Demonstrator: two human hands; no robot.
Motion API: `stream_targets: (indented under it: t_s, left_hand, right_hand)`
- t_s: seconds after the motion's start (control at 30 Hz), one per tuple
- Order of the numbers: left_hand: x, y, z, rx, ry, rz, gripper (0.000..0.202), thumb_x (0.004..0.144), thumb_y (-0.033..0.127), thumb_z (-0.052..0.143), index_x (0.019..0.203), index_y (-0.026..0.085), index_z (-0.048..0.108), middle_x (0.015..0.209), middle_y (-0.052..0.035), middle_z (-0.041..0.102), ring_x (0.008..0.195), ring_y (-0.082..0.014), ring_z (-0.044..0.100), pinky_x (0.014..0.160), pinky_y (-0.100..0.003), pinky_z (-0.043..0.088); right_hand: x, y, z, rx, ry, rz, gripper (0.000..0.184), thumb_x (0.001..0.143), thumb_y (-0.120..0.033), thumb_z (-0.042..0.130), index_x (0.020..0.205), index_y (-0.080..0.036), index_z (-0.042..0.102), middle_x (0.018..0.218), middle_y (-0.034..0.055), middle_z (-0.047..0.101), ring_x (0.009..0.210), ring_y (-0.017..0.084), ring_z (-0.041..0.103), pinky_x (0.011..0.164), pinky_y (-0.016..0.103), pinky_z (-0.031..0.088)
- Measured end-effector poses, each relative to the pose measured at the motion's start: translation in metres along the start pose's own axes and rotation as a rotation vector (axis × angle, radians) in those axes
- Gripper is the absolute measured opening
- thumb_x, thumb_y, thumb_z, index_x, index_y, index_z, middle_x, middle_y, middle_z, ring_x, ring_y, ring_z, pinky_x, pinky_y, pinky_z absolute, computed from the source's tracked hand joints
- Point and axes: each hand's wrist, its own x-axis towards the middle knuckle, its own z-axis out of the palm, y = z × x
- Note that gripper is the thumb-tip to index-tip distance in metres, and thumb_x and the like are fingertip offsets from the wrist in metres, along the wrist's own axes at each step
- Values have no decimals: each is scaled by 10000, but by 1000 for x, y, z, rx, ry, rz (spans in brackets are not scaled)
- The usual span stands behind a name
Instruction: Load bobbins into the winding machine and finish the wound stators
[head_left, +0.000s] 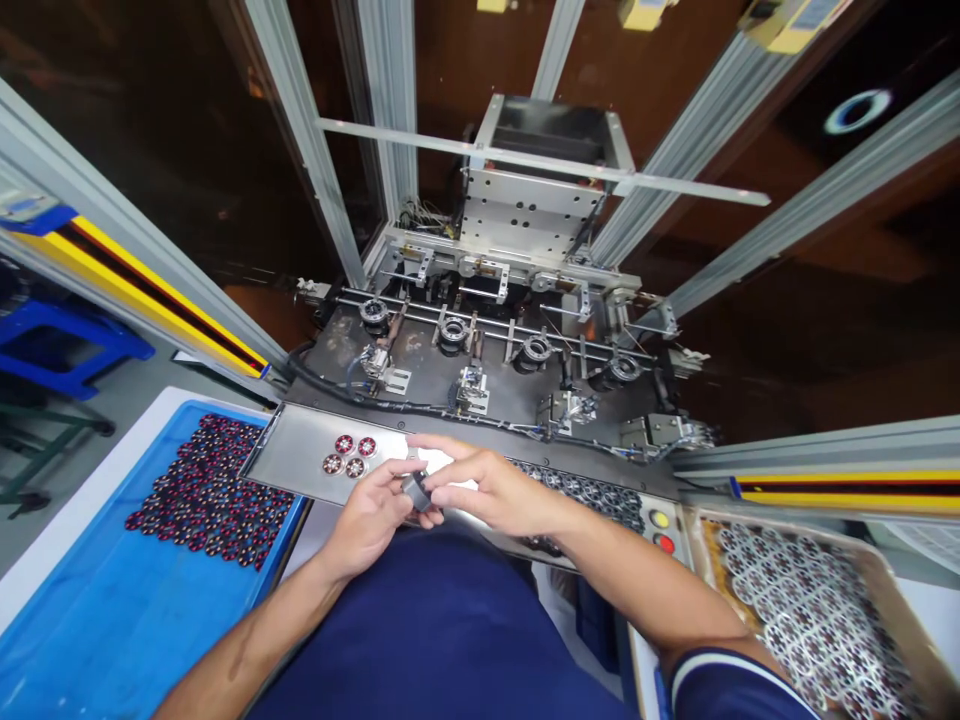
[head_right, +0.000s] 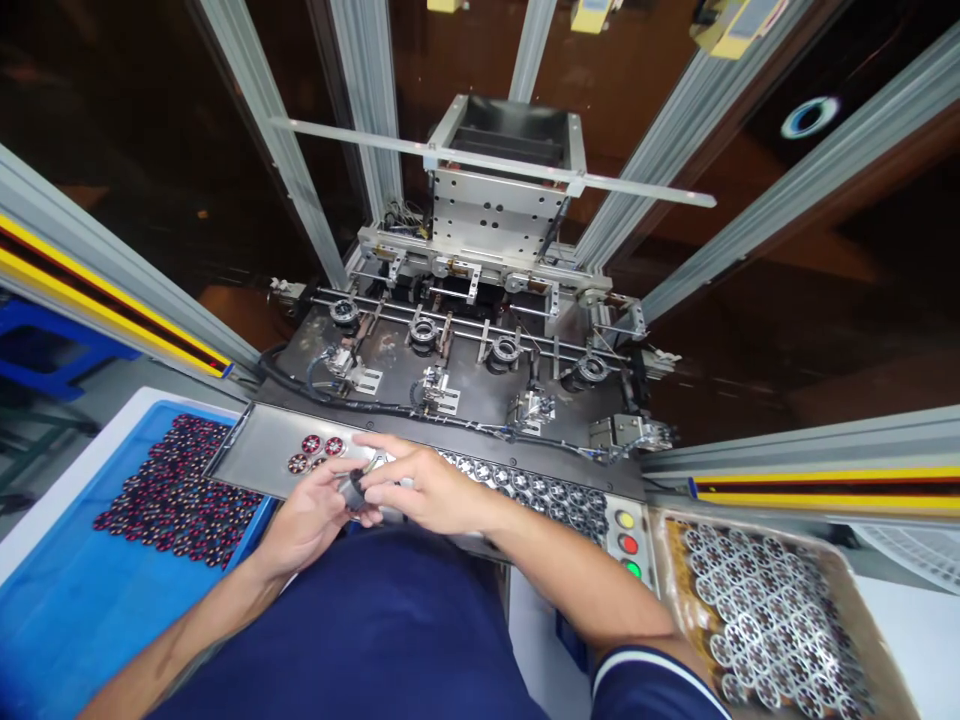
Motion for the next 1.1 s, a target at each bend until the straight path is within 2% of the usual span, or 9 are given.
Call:
stream_targets:
  t_s: [0.1, 0.2, 0.27, 0.43, 0.53, 0.6, 0.83, 0.97, 1.1]
  left_hand:
    - [0, -1, -4, 27, -88, -24, 497, 729, 446, 789, 1115, 177, 631, 771, -71, 730, 682, -235, 714, 654, -361, 567]
    - [5, -1, -9, 33, -144, -30, 517, 731, 456, 784, 1136, 176, 629, 786, -82, 738, 692, -247, 721, 662, -368, 570]
    - [11, 0, -15, 52, -82, -14, 543, 763, 463, 754, 1203, 189, 594, 864, -92, 748, 748, -239, 727, 686, -347, 566]
    - [26, 1, -41, 313, 354, -48, 523, 812, 456, 701, 1212, 146, 568, 1051, -134, 739, 890, -214, 714, 814, -319, 542]
    - [26, -3, -54, 357, 425, -82, 525, 802, 463, 705, 1185, 129, 572, 1041, -136, 742, 898, -210, 710, 815, -307, 536]
    - [24, -8, -60, 370, 446, -109, 537, 797, 474, 702, 1184, 124, 572, 1040, -138, 743, 894, -211, 710, 811, -309, 537]
    - [21, -22, -70, 383, 472, -173, 509, 793, 482, 698, 1149, 134, 592, 1058, -129, 734, 918, -219, 706, 840, -330, 533]
    - [26, -23, -71, 387, 447, -187, 490, 793, 479, 699, 1132, 139, 603, 1058, -127, 733, 941, -226, 702, 851, -339, 535]
    - [30, -21, -70, 393, 431, -192, 474, 794, 476, 698, 1120, 143, 609, 1066, -129, 732, 944, -222, 701, 851, -330, 535]
  right_hand:
    - [5, 1, -8, 119, -228, -26, 258, 976, -237, 475, 913, -157, 712, 912, 84, 714, 1414, 166, 360, 1163, 362, 300]
    - [11, 7, -13, 198, -289, -59, 330, 980, -307, 472, 859, -103, 702, 1115, 132, 678, 1361, 194, 434, 1137, 330, 326]
    - [20, 13, -28, 148, -268, -66, 340, 979, -344, 473, 893, -108, 702, 1276, 142, 613, 1341, 193, 461, 1126, 336, 348]
    - [79, 52, -120, -564, 9, 73, 285, 977, -298, 470, 947, -141, 706, 1542, 102, 368, 1414, 207, 369, 1180, 416, 289]
    - [117, 92, -172, -686, 57, 187, 230, 925, -172, 511, 849, -107, 719, 1491, 153, 431, 1371, 262, 433, 1162, 449, 323]
    - [133, 118, -189, -719, 54, 233, 183, 881, -139, 554, 834, -119, 730, 1446, 146, 488, 1375, 272, 429, 1162, 432, 333]
    - [140, 154, -193, -808, -31, 310, 192, 904, -151, 546, 844, -111, 724, 1486, 148, 441, 1381, 258, 422, 1155, 379, 352]
    - [143, 154, -191, -854, -43, 338, 209, 929, -258, 581, 1088, -143, 654, 1403, 118, 516, 1290, 259, 498, 1070, 487, 428]
    - [147, 157, -185, -894, -41, 382, 321, 933, -338, 586, 1203, -165, 588, 1279, 101, 583, 1130, 233, 591, 958, 464, 509]
